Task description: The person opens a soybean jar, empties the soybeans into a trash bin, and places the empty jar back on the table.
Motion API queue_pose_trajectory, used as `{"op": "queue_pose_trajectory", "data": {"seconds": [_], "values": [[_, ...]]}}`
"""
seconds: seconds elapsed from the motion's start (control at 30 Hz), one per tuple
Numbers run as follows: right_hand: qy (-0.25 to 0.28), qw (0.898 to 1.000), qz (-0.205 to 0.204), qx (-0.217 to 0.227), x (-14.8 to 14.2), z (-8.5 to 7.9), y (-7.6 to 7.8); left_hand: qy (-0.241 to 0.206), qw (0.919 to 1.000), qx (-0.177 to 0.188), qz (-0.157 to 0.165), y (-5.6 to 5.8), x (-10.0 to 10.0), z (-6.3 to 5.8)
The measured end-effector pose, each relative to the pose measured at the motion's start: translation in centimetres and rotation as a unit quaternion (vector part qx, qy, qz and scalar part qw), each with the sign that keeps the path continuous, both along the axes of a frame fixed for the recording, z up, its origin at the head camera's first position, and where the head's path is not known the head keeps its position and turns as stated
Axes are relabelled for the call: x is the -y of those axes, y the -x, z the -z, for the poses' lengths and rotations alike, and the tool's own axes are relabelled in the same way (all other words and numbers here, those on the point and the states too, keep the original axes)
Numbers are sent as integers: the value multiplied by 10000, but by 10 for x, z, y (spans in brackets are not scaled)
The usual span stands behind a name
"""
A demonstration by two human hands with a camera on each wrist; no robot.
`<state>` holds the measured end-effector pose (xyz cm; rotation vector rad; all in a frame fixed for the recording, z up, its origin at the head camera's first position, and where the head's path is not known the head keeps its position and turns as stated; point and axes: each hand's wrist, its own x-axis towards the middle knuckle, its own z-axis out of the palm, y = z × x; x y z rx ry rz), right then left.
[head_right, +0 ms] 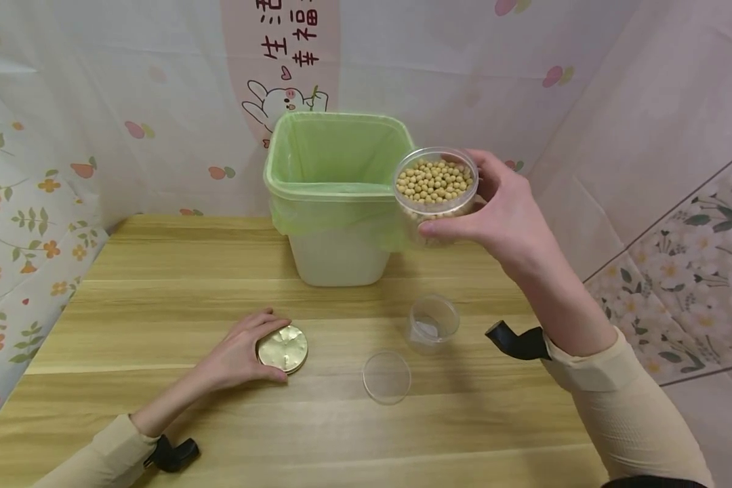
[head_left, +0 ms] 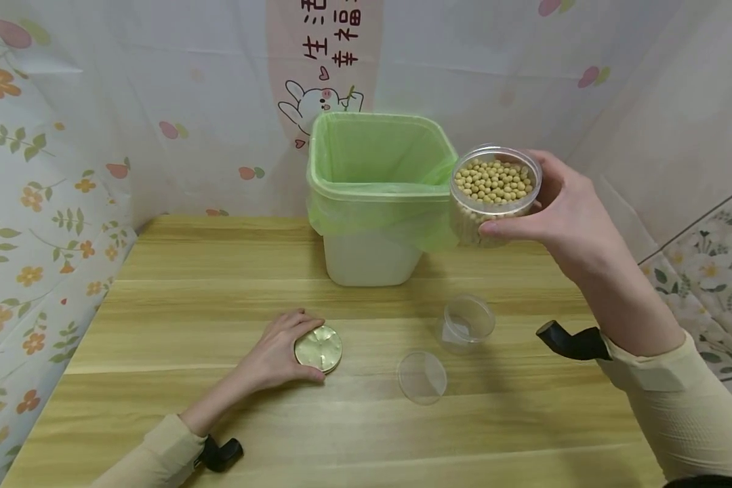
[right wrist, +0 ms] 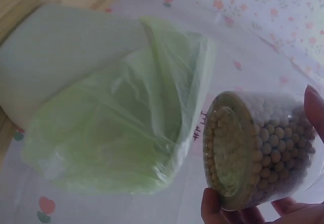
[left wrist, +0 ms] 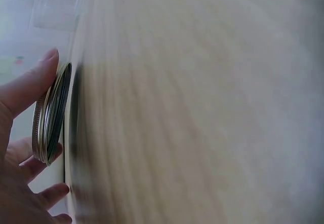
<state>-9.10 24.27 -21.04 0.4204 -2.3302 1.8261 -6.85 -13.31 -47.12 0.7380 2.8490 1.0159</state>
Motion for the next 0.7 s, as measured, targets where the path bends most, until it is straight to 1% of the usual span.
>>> {"op": "queue_pose_trajectory", "data": {"seconds": [0.13,0.27,0.47,0.53,0.63,0.7], "values": [[119,9999,60,-7,1,-14,8,38,10000,-49,-37,2,0,2],[300,9995,4,56,4,-25,18,85,9999,-83,-40,3,0,2],[288,9995,65,124,7,-37,33,190,9998,85,37,2,0,2],[367,9991,39,198,8,-40,39,238,9996,143,48,1,0,1],[236,9991,121,320,11,-45,48,292,9992,247,65,1,1,0],[59,9990,209,399,12,-48,53,293,9990,327,38,1,1,-1]]}}
